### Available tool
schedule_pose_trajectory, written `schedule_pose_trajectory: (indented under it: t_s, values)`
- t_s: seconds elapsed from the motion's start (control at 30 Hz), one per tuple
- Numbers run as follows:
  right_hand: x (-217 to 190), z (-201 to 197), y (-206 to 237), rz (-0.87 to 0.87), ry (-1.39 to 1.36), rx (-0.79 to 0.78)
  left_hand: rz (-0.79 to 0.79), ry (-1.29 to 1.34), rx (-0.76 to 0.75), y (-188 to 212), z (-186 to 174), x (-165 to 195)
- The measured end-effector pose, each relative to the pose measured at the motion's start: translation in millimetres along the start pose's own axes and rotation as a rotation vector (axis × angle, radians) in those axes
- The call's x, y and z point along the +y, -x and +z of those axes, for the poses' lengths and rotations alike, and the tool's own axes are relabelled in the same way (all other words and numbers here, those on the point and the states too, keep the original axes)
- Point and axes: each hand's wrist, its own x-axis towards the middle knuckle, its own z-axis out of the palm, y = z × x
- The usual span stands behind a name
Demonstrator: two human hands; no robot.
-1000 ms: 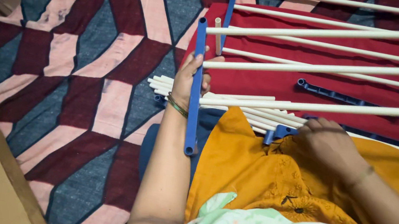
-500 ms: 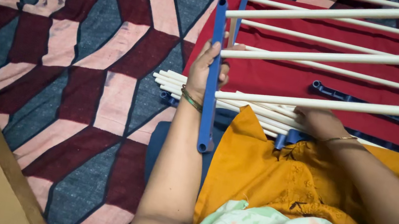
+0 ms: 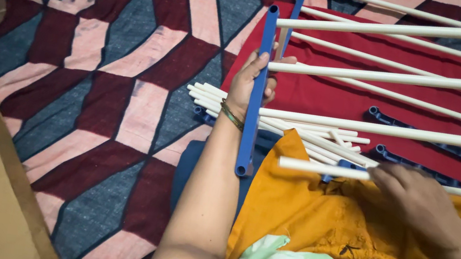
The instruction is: The person sits on a bed and assembles a plastic shoe rack, inserting white plastic tubes into blue plastic end connectors to build the rack's frame, adding rails and fitting side bars one at a time by hand.
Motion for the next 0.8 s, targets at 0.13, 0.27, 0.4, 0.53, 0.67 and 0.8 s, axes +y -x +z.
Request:
schedule_pose_trajectory:
  t_s: [0.13, 0.27, 0.4, 0.53, 0.67, 0.8]
  values:
    - [-18, -27, 3, -0.092, 0.028, -0.007, -0.001, -0.022, 0.004, 3, 0, 2]
    - [-39, -46, -5, -0.088, -0.005, 0.039, 0.0, -0.056, 0.036, 3, -2, 0]
    - [-57, -54, -15, -0.06, 0.026, 0.026, -0.004, 0.009, -0.017, -1, -7, -3]
    - [-65, -53, -22, -0.052, 0.039, 0.01, -0.018, 0.039, -0.015, -5, -9, -5]
    - [-65, -52, -27, -0.049, 0.082, -0.052, -0.015, 0.036, -0.01, -4, -7, -5]
    - [-65, -58, -25, -0.039, 0.16, -0.111, 0.005, 0.035, -0.023, -3, -5, -3]
